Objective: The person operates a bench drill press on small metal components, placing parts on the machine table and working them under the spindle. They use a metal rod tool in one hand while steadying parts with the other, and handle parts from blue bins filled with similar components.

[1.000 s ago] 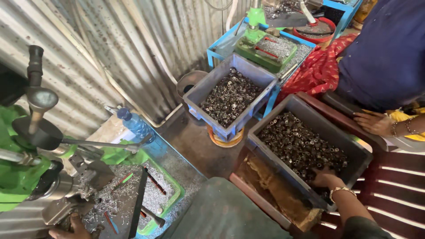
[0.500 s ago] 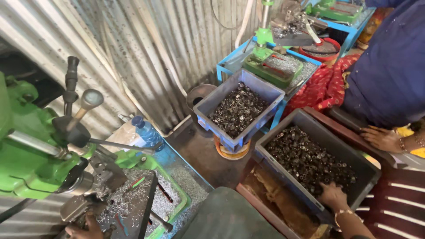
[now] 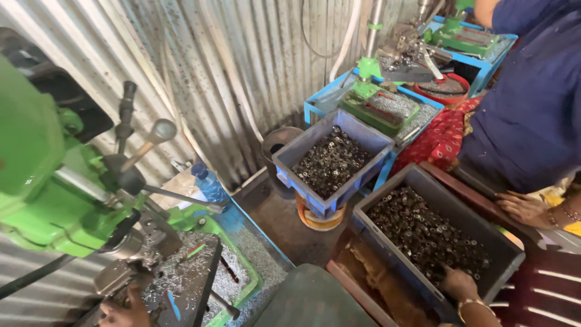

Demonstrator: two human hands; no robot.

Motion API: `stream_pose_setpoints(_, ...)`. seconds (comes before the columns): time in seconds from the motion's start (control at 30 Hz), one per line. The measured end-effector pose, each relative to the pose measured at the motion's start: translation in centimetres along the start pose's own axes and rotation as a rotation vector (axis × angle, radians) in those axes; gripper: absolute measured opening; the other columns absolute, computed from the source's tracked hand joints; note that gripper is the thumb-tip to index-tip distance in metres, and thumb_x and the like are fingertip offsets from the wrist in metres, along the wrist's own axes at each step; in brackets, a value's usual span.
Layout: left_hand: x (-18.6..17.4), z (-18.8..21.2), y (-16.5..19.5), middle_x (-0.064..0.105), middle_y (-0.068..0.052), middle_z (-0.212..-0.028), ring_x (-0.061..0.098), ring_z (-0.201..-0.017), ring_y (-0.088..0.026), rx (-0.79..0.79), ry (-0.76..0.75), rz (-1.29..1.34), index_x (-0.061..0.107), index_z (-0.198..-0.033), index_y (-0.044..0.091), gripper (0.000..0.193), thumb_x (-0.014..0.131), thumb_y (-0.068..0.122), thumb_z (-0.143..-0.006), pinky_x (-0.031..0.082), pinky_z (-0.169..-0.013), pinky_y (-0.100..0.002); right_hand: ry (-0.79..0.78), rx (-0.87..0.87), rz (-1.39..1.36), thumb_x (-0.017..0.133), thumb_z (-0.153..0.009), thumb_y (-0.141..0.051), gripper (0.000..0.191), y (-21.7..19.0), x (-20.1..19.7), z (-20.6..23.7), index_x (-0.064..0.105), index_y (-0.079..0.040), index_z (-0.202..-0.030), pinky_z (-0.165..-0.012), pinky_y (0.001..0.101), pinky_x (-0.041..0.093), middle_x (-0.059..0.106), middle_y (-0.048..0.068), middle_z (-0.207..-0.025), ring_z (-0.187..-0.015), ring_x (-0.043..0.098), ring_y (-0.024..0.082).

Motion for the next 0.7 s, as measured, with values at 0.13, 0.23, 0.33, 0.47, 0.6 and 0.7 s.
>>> stream_pose_setpoints(0.13,-1.0,0.1,0.3,0.052,-0.018,-0.079,0.059,-0.073,-0.04,0.298,0.316,-0.105,0.062,-0.099,0.0,0.061,0.084,0.056,-0.087,0.052,-0.08,-0.057,0.056,-0.058,-0.024,0.074,-0.075,-0.053,0.074,-0.2,-0.6,0.8,0.056,-0.038,-0.146,-0.104,0.0413,0.059,0.077,0.011,-0.119,-0.115,0.076,0.029)
stream_pose_setpoints(0.23,-1.3,0.7,0.5,0.046,-0.013,-0.075,0.056,-0.07,-0.036,0.434,0.517,-0.222,0.068,-0.104,0.001,0.063,0.083,0.06,-0.089,0.053,-0.091,-0.057,-0.025,-0.053,0.018,0.075,-0.076,-0.052,0.084,-0.6,-0.8,0.5,0.046,-0.036,-0.153,-0.106,0.0402,0.057,0.075,0.015,-0.122,-0.117,0.074,0.031)
stream_pose_setpoints(0.33,-1.3,0.8,0.6,0.045,-0.012,-0.074,0.055,-0.07,-0.035,0.401,0.494,-0.296,0.068,-0.102,0.002,0.066,0.081,0.066,-0.091,0.053,-0.094,-0.057,-0.104,0.048,0.013,0.074,-0.08,-0.048,0.089,-1.1,-0.9,0.2,0.034,-0.042,-0.159,-0.109,0.0422,0.054,0.063,0.016,-0.139,-0.127,0.066,0.033)
stream_pose_setpoints(0.47,-1.7,0.9,0.7,0.043,-0.01,-0.076,0.05,-0.069,-0.032,0.448,0.466,-0.219,0.069,-0.112,-0.002,0.062,0.072,0.057,-0.091,0.048,-0.086,-0.054,-0.174,0.144,-0.008,0.064,-0.089,-0.061,0.077,-1.2,-1.4,0.6,0.036,-0.043,-0.159,-0.112,0.0434,0.052,0.057,0.014,-0.147,-0.135,0.06,0.033)
stream_pose_setpoints(0.6,-1.5,1.0,1.1,0.049,-0.012,-0.078,0.059,-0.074,-0.034,0.381,0.574,-0.332,0.072,-0.109,0.002,0.07,0.079,0.069,-0.089,0.055,-0.095,-0.056,-0.054,-0.04,0.02,0.072,-0.08,-0.059,0.08,-0.7,-1.3,1.2,0.046,-0.039,-0.154,-0.109,0.0401,0.056,0.068,0.014,-0.135,-0.125,0.069,0.029)
stream_pose_setpoints(0.7,-1.4,1.0,0.6,0.049,-0.011,-0.075,0.057,-0.07,-0.032,0.391,0.538,-0.33,0.072,-0.107,0.002,0.067,0.079,0.067,-0.09,0.054,-0.089,-0.053,0.053,-0.055,0.007,0.071,-0.079,-0.054,0.077,-0.6,-1.0,1.4,0.05,-0.039,-0.151,-0.108,0.0401,0.057,0.07,0.014,-0.132,-0.121,0.073,0.029)
Point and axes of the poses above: each hand's wrist, its own z-axis away from the middle knuckle, its own x-axis out of the palm, y = z × x, the point moved 2 cm from there along -z, towards the middle knuckle
